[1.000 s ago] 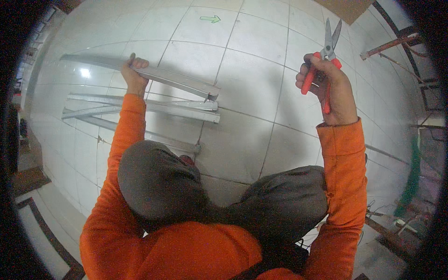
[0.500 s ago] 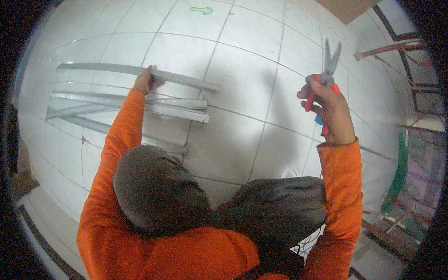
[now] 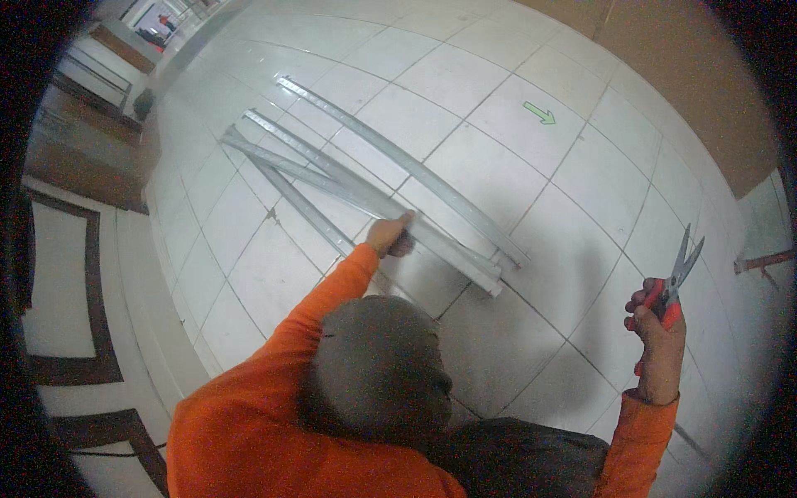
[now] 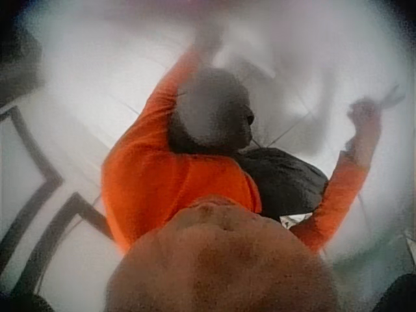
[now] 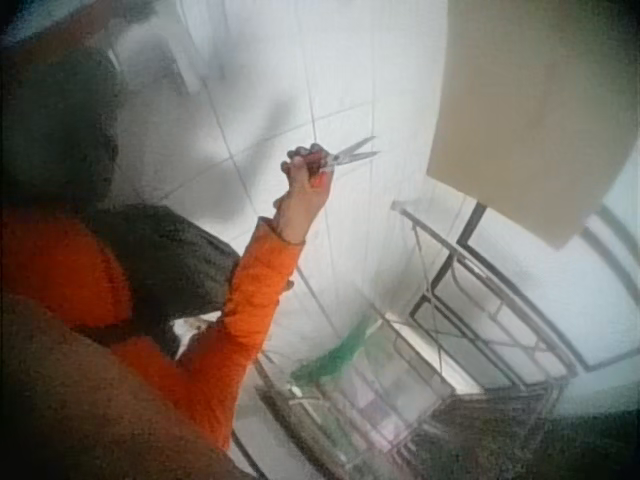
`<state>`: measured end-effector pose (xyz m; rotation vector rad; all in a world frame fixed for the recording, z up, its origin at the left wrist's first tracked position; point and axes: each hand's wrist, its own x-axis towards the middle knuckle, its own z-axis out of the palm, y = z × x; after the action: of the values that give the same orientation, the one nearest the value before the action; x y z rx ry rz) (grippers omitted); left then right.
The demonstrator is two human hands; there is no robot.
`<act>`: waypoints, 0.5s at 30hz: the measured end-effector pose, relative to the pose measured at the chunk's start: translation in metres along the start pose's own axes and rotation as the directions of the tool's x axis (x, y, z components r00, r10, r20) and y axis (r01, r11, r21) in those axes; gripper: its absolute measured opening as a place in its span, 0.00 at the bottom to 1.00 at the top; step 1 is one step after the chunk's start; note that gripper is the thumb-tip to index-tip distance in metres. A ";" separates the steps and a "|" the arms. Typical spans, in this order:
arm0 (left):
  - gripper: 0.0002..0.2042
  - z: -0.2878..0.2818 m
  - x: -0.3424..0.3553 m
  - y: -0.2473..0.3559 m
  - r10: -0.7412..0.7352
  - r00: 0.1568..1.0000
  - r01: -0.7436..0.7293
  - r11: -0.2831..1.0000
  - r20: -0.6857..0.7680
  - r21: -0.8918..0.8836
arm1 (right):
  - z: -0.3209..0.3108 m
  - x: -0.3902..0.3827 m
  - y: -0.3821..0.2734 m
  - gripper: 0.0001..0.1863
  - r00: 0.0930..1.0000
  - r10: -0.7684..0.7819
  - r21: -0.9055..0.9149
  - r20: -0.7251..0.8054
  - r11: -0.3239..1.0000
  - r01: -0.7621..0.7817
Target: The person uses pliers and shears to cut and trim metal framing pieces while sitting on a tiled floor.
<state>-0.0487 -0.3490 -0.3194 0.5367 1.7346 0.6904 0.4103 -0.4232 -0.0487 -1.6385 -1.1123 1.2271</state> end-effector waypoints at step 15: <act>0.30 -0.011 0.048 0.040 0.502 0.643 -0.249 0.851 -0.579 0.462 | -0.007 -0.008 -0.011 0.19 0.982 -0.158 -0.317 -0.103 0.941 0.118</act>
<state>-0.0719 -0.2902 -0.3235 1.0122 2.5125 0.9761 0.4142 -0.4284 -0.0345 -1.8067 -1.3664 0.8769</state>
